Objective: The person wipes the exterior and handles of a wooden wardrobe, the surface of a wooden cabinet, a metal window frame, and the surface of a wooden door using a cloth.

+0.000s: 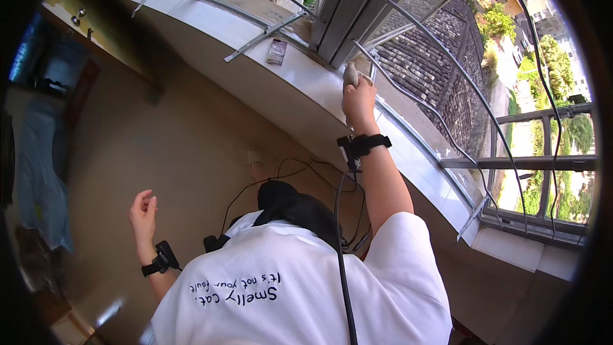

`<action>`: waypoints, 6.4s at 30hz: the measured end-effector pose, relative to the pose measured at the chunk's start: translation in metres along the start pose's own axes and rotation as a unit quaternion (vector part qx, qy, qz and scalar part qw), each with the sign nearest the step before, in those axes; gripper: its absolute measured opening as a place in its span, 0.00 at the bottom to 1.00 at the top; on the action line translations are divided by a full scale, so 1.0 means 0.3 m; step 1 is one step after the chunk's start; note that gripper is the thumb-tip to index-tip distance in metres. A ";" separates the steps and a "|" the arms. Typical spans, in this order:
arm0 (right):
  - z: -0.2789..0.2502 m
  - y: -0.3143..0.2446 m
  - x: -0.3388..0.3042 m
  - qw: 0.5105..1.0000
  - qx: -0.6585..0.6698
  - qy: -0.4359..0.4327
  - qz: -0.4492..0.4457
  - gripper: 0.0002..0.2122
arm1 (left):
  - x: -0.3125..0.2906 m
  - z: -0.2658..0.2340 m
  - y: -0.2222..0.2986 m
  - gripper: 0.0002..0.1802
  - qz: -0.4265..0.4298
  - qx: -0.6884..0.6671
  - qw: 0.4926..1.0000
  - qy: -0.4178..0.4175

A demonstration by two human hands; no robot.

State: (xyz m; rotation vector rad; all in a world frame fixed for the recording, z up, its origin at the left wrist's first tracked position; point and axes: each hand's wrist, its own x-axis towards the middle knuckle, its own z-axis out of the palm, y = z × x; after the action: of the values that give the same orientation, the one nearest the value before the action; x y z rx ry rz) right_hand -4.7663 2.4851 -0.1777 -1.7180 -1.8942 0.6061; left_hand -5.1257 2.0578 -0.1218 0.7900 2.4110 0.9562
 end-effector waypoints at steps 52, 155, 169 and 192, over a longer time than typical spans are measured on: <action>1.386 -1.530 0.520 0.985 -0.167 -0.020 0.043 0.15 | 1.627 -0.758 -0.419 0.12 -0.020 -0.021 0.996 -0.086; 0.560 -1.873 0.342 0.645 0.760 0.046 -0.073 0.24 | 2.385 -0.491 1.067 0.13 0.435 -0.288 0.749 -0.408; 0.132 -1.099 0.366 0.817 -0.214 0.527 0.091 0.19 | 3.035 -0.422 1.095 0.19 0.601 0.253 0.758 -0.019; 0.510 -1.652 0.434 0.723 0.650 0.234 0.026 0.17 | 3.004 -0.374 1.084 0.22 0.573 0.267 0.772 0.068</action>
State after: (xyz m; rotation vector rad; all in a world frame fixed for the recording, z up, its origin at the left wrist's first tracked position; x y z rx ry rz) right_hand -5.2536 2.5660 0.0270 -0.7921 -0.6177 1.0331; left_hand -5.7492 2.7777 0.0303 2.6514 2.1655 0.6220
